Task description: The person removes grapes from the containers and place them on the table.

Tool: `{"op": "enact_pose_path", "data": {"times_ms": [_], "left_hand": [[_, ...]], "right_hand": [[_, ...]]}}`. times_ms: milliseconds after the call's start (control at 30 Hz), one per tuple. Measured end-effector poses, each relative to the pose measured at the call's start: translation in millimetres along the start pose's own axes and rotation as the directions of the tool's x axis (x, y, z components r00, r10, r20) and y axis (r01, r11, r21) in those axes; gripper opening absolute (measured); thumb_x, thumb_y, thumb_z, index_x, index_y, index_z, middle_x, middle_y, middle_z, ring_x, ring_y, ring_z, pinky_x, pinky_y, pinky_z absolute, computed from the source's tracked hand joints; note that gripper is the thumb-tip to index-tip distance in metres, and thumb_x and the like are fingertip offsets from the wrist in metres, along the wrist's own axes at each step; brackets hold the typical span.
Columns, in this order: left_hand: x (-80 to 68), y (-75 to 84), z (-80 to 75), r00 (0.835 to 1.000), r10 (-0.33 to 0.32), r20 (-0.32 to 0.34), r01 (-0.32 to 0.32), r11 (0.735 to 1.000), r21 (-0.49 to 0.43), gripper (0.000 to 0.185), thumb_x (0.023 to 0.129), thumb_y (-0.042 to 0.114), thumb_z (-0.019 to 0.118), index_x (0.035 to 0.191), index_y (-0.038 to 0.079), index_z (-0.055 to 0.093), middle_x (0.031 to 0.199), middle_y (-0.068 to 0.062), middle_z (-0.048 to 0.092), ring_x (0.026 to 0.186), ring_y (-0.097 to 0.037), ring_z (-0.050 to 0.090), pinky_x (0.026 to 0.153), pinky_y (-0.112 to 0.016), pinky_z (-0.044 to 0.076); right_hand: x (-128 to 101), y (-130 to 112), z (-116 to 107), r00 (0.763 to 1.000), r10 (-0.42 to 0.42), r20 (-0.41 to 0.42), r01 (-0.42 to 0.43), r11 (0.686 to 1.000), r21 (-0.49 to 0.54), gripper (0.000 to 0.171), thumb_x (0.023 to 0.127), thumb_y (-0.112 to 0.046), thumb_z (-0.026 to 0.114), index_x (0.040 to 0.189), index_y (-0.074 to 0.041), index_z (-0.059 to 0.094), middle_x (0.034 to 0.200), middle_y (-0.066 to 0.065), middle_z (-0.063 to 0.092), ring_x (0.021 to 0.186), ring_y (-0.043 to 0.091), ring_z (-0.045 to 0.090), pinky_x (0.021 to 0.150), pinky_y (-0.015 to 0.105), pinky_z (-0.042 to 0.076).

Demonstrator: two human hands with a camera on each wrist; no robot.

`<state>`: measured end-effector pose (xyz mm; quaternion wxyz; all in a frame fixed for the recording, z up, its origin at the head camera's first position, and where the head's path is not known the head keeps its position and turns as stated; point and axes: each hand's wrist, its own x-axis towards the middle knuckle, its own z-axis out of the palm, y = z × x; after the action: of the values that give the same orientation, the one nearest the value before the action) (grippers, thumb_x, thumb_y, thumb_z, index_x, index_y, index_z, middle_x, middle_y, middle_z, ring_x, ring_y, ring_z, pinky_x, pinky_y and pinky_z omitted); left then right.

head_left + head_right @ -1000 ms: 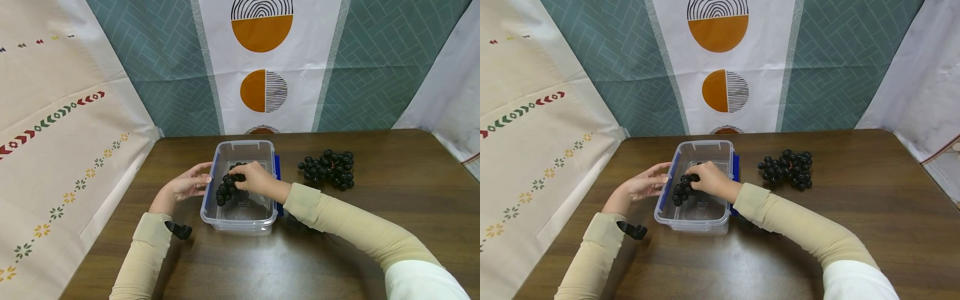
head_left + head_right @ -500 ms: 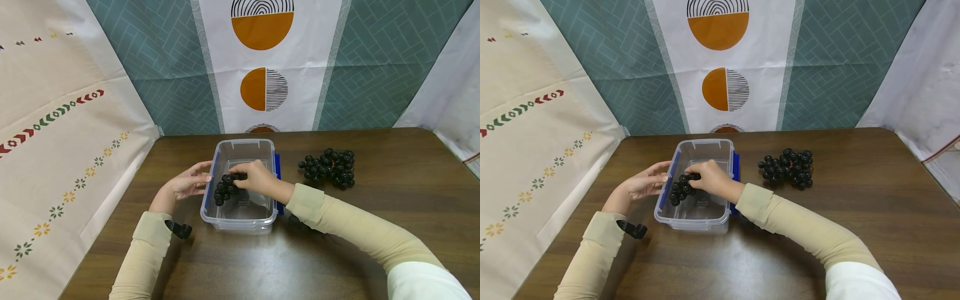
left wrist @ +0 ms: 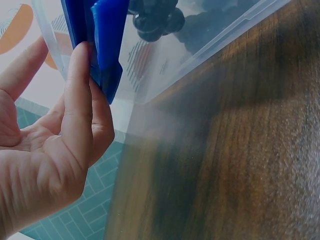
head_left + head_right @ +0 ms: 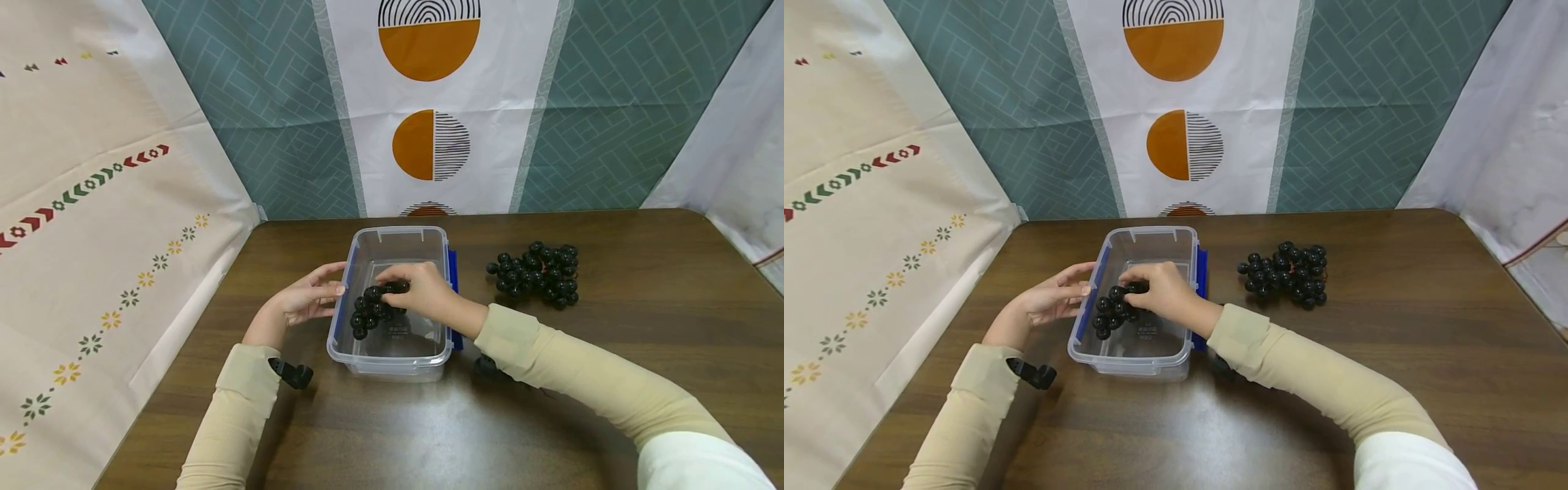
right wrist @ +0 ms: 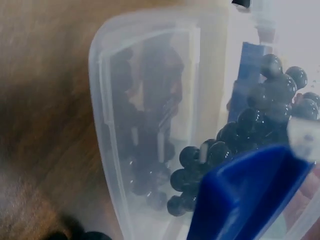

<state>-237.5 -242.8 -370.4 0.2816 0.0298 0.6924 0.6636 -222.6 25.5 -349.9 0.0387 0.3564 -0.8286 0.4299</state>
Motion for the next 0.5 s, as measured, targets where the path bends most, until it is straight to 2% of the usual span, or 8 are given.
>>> {"op": "enact_pose_path", "data": {"times_ms": [267, 500], "left_hand": [[0.2, -0.5, -0.3, 1.000, 0.003, 0.000, -0.003, 1.000, -0.011, 0.067, 0.096, 0.006, 0.054, 0.151, 0.018, 0.018, 0.111, 0.000, 0.057, 0.094, -0.011, 0.064, 0.083, -0.032, 0.055], [0.3, -1.5, -0.1, 1.000, 0.003, -0.005, -0.003, 1.000, -0.015, 0.067, 0.096, 0.005, 0.053, 0.151, 0.019, 0.018, 0.109, 0.000, 0.056, 0.092, -0.011, 0.063, 0.082, -0.031, 0.055]], "right_hand": [[-5.2, -6.7, -3.7, 0.994, 0.104, -0.017, -0.102, 0.991, 0.085, 0.027, 0.082, -0.009, 0.073, 0.108, -0.004, 0.070, 0.104, 0.007, 0.071, 0.096, 0.019, 0.067, 0.082, 0.032, 0.055], [-9.4, -10.6, -8.5, 0.988, 0.145, -0.045, -0.138, 0.983, 0.122, 0.028, 0.080, -0.009, 0.075, 0.108, -0.006, 0.071, 0.101, 0.006, 0.072, 0.094, 0.018, 0.067, 0.082, 0.032, 0.055]]}}
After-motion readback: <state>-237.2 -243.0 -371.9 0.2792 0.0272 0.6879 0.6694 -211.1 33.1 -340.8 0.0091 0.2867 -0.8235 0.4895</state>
